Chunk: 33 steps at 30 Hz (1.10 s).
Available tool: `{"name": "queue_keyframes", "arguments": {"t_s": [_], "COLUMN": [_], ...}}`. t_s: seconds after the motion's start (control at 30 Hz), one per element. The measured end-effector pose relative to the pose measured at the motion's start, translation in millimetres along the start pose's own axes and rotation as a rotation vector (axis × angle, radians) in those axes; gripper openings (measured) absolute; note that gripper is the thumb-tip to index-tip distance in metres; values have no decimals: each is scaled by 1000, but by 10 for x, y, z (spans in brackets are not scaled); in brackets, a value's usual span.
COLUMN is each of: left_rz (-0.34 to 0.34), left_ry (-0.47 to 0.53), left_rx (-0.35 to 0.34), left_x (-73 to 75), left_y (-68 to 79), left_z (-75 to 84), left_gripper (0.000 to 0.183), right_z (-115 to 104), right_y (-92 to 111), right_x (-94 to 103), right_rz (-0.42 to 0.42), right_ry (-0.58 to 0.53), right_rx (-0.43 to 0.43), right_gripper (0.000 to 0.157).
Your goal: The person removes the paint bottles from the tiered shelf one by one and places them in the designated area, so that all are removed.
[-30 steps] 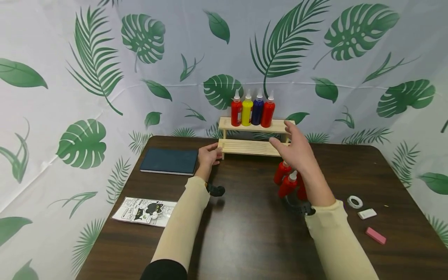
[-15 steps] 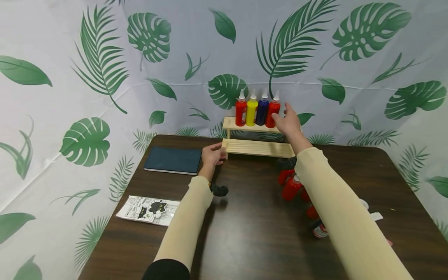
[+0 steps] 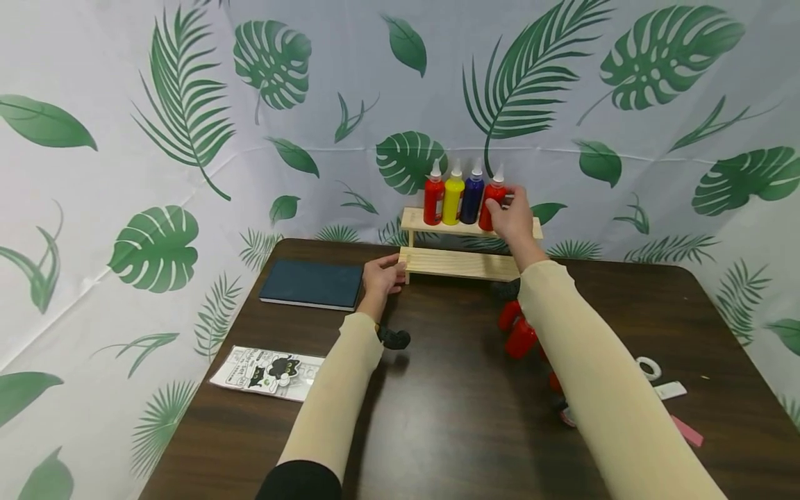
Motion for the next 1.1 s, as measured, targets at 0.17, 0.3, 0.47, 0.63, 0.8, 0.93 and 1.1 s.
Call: {"name": "queue_keyframes", "arguments": {"t_s": [0.17, 0.3, 0.47, 0.63, 0.8, 0.93, 1.1], "left_rz": [-1, 1, -2, 5, 1, -4, 8], "left_ry": [0, 2, 8, 2, 9, 9, 16], "left_rx": [3, -6, -18, 6, -2, 4, -14], "left_x": [-26, -28, -22, -10, 9, 6, -10], "left_y": [8, 16, 29, 16, 19, 28, 49], "left_z": [4, 6, 5, -21, -2, -4, -15], "left_gripper": [26, 26, 27, 26, 26, 26, 27], "right_z": [40, 37, -50, -204, -331, -286, -33], "right_y": [26, 93, 309, 667, 1127, 1539, 2006], "right_x": [33, 56, 84, 126, 214, 250, 221], "right_rz": [31, 58, 67, 44, 8, 2, -15], "right_ry": [-31, -107, -260, -350, -351, -357, -328], "right_rx": [2, -37, -68, -29, 25, 104, 135], "right_gripper": [48, 49, 49, 49, 52, 51, 51]}}
Point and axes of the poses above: each hand's wrist, its own y-axis away from the middle knuckle, its own x-axis out of the back of the hand, z = x × y, the point moved 4 cm from there along -y, towards the middle knuckle, and after that the axes turned 13 degrees about -y, right-handed, at the moved point
